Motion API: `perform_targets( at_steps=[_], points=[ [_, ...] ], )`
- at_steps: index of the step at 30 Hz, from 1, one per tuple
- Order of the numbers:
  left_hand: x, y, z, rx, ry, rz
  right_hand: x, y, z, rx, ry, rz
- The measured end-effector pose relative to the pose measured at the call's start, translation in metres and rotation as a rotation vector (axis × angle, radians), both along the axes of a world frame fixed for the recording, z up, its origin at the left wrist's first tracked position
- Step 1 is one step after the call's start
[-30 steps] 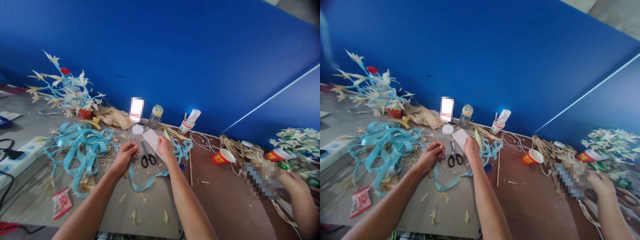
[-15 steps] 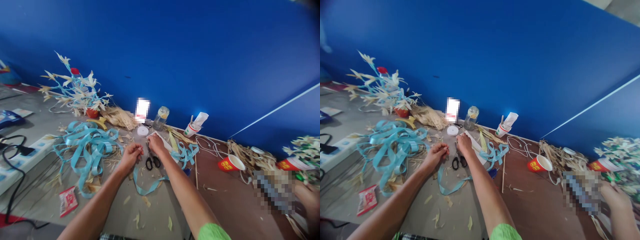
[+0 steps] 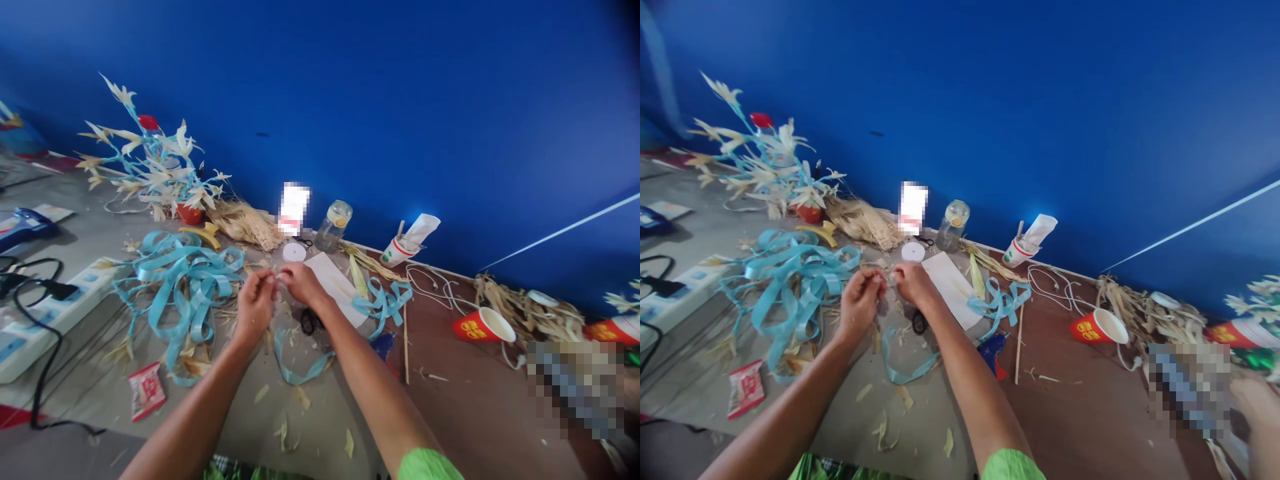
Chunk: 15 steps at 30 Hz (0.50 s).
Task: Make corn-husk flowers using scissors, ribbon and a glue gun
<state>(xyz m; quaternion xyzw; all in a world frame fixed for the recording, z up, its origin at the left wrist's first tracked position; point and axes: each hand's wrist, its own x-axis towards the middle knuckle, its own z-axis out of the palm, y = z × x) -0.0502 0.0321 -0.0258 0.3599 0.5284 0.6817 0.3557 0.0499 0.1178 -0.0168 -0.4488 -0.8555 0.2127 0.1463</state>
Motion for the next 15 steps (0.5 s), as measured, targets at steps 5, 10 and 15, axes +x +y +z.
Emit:
perform_targets(
  at_steps=[5,10,15],
  points=[
    [-0.030,0.020,-0.010,0.030,-0.161,0.301,-0.024,-0.019,-0.009,0.031,-0.124,0.060],
    [-0.036,0.023,-0.011,0.115,-0.139,0.463,-0.019,-0.034,-0.001,0.141,-0.239,-0.037],
    [-0.028,0.022,-0.008,0.145,-0.152,0.355,-0.010,-0.060,0.017,-0.136,-0.337,0.169]
  ],
)
